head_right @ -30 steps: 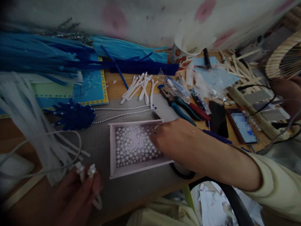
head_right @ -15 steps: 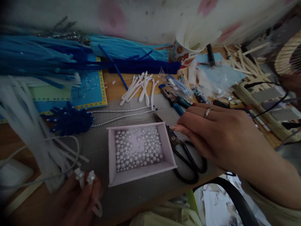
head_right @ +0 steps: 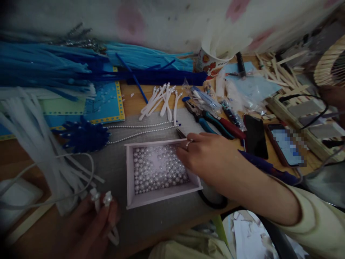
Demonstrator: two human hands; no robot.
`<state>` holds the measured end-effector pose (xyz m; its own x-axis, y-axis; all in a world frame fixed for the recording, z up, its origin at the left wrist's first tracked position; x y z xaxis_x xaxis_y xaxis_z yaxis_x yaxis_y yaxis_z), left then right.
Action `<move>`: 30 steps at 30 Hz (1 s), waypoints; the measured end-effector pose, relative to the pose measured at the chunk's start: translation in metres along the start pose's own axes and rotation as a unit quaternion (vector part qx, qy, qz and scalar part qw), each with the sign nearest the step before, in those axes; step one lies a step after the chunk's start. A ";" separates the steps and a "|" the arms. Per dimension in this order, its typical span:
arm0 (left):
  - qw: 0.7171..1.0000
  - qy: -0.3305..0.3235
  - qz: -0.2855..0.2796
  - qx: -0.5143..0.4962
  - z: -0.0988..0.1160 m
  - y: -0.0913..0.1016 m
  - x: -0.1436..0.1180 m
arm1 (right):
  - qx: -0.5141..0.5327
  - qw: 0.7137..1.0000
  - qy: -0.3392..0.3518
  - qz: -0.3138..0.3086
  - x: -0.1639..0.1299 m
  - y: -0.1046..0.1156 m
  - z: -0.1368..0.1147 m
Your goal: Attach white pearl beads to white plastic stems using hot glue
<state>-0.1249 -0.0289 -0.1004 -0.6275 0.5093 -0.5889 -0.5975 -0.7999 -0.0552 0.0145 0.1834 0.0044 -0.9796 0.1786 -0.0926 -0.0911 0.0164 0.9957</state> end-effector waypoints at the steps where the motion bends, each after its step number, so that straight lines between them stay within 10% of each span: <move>1: 0.999 0.014 -0.024 -0.015 -0.003 -0.004 -0.001 | -0.015 0.999 -0.017 -0.029 0.005 -0.005 -0.003; 23: 0.998 0.027 0.011 -0.055 -0.005 -0.013 -0.014 | -0.032 0.986 -0.049 -0.155 0.054 -0.024 -0.022; 30: 0.998 0.025 -0.010 -0.051 -0.005 -0.013 -0.012 | -0.014 0.996 -0.037 -0.086 0.052 -0.024 -0.021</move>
<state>-0.1068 -0.0260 -0.0969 -0.5883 0.5114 -0.6264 -0.5540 -0.8192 -0.1486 -0.0378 0.1712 -0.0242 -0.9334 0.2467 -0.2607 -0.2624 0.0264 0.9646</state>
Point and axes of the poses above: each hand's wrist, its own x-axis towards the middle knuckle, its own y-axis out of the back of the hand, z = x × y, the point moved 8 cm from there along x, towards the middle knuckle, and after that the axes turned 6 degrees about x, right-handed, at the moved point
